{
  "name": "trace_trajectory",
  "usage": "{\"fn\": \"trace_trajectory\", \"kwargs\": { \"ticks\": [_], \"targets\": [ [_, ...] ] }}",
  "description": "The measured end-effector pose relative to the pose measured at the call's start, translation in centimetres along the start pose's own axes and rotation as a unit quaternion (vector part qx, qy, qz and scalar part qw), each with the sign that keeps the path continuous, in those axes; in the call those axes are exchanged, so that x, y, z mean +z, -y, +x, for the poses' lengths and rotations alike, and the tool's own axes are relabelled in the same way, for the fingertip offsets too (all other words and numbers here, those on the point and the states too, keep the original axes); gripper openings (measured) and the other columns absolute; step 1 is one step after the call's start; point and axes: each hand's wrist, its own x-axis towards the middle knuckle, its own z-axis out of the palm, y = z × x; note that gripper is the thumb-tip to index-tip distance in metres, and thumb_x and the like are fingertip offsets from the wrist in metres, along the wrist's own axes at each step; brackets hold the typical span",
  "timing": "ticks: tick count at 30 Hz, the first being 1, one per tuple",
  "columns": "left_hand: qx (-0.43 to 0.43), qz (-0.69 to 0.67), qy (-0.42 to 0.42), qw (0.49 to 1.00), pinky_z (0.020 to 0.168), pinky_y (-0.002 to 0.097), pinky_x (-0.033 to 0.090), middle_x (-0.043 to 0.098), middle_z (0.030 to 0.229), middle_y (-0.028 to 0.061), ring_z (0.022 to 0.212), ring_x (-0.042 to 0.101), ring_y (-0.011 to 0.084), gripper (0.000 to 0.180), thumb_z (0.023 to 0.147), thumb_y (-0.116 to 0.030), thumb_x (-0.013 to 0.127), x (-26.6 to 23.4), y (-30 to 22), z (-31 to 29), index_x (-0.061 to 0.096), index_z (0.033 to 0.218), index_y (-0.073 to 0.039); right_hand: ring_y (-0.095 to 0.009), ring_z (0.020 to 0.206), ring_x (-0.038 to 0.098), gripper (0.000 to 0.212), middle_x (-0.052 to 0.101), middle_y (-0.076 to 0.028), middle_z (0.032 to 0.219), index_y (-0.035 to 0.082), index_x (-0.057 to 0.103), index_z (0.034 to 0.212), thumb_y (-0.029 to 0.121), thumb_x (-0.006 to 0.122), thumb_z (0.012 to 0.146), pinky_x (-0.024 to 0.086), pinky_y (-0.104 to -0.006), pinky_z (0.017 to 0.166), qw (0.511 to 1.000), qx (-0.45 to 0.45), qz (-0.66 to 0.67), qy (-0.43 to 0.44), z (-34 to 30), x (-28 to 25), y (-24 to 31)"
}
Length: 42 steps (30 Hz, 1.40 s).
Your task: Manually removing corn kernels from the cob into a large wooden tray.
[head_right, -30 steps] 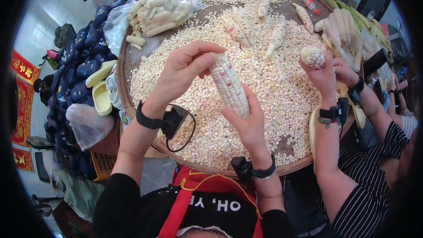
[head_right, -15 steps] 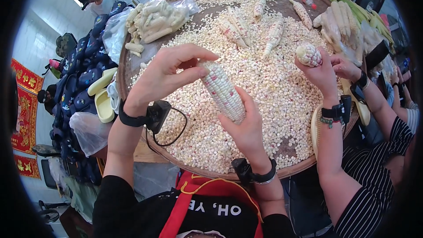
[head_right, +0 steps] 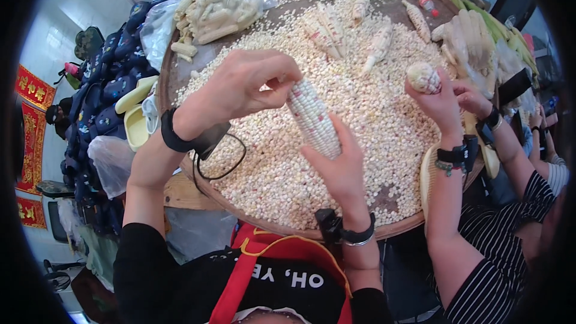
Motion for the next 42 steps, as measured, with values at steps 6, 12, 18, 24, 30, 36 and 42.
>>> {"fn": "trace_trajectory", "kwargs": {
  "ticks": [6,12,18,24,30,36,42],
  "targets": [
    [0.000,0.044,-0.003,0.999,0.050,0.0286,0.046,0.057,0.068,0.0067,0.058,0.058,0.0213,0.013,0.068,-0.002,0.062,1.1,0.7,0.2,0.056,0.079,-0.006,-0.011,0.090,0.052,0.064,0.053,-0.008,0.104,-0.003,0.038,0.125,0.004,0.070,0.070,0.044,-0.0247,0.078,0.965,0.139,0.217,0.050,-0.3,1.4,-0.5],
    [-0.006,-0.072,-0.016,0.997,0.051,0.0278,0.045,0.058,0.071,0.0053,0.059,0.058,0.0182,0.011,0.074,-0.008,0.063,1.5,1.6,0.4,0.058,0.082,-0.005,-0.011,0.089,0.051,0.061,0.051,-0.006,0.101,0.000,0.036,0.122,0.003,0.070,0.070,0.044,-0.0253,0.077,0.958,0.152,0.237,0.048,-0.3,1.0,0.3],
    [-0.099,-0.135,0.102,0.981,0.053,0.0276,0.046,0.057,0.072,0.0064,0.061,0.058,0.0166,0.012,0.074,-0.010,0.061,-0.6,1.8,0.2,0.056,0.083,-0.003,-0.014,0.090,0.050,0.061,0.049,-0.009,0.103,0.000,0.037,0.120,0.007,0.071,0.070,0.044,-0.0270,0.077,0.999,0.009,0.037,0.024,-0.2,1.7,-0.7],
    [-0.077,-0.039,0.069,0.994,0.053,0.0308,0.045,0.054,0.070,0.0089,0.061,0.056,0.0232,0.011,0.070,-0.006,0.058,1.6,1.5,0.4,0.054,0.080,-0.003,-0.011,0.084,0.050,0.060,0.048,-0.008,0.100,0.001,0.033,0.121,0.006,0.068,0.072,0.046,-0.0228,0.066,0.989,0.079,0.123,0.031,-0.5,2.5,-0.6],
    [-0.031,0.026,-0.057,0.998,0.056,0.0302,0.045,0.056,0.071,0.0104,0.063,0.057,0.0238,0.009,0.075,-0.004,0.058,3.0,2.8,-1.0,0.056,0.083,-0.002,-0.009,0.075,0.050,0.059,0.048,-0.008,0.099,0.001,0.027,0.123,0.004,0.063,0.076,0.045,-0.0217,0.061,0.961,0.136,0.231,0.064,-0.6,2.8,-0.4],
    [-0.274,-0.173,0.022,0.946,0.066,0.0240,0.047,0.064,0.082,0.0044,0.073,0.058,0.0092,0.022,0.082,-0.013,0.060,1.2,2.9,-0.6,0.060,0.101,-0.001,-0.014,0.096,0.047,0.059,0.046,-0.010,0.108,0.000,0.026,0.125,0.004,0.061,0.078,0.040,-0.0274,0.083,0.970,0.100,0.223,0.007,-0.3,2.0,-0.4],
    [-0.253,-0.254,0.064,0.931,0.068,0.0232,0.047,0.063,0.082,0.0050,0.074,0.057,0.0080,0.025,0.081,-0.015,0.062,1.0,1.8,0.0,0.060,0.102,-0.001,-0.018,0.103,0.045,0.062,0.042,-0.012,0.114,0.000,0.030,0.123,0.002,0.067,0.073,0.037,-0.0305,0.089,0.992,0.021,0.119,-0.019,-0.1,1.7,-1.1]
  ]
}}
